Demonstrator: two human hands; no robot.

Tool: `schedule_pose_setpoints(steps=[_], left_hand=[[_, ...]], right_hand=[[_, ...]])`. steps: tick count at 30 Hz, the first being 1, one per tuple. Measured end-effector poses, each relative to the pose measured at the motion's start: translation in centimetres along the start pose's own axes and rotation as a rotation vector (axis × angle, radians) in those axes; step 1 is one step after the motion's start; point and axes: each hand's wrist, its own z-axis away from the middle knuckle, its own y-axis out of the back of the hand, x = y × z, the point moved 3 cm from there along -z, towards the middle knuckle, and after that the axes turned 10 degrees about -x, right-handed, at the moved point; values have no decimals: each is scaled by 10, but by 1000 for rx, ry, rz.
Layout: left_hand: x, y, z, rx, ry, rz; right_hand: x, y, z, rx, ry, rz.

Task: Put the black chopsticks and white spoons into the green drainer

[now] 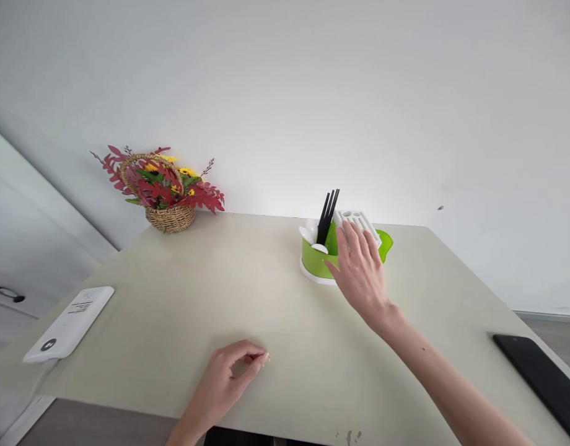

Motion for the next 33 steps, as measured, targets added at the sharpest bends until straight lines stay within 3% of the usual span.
schedule_pose_setpoints(steps=[16, 24, 28, 33], left_hand=[[0, 0, 1, 4, -13, 7], [-1, -2, 1, 7, -40, 18], [-2, -2, 1, 15, -42, 11], [-1, -1, 1, 10, -25, 20]], right_hand=[[121, -11, 21, -7, -61, 74], [169, -19, 34, 4, -47, -16], [172, -16, 37, 6, -6, -28], [129, -2, 56, 97, -68, -64]])
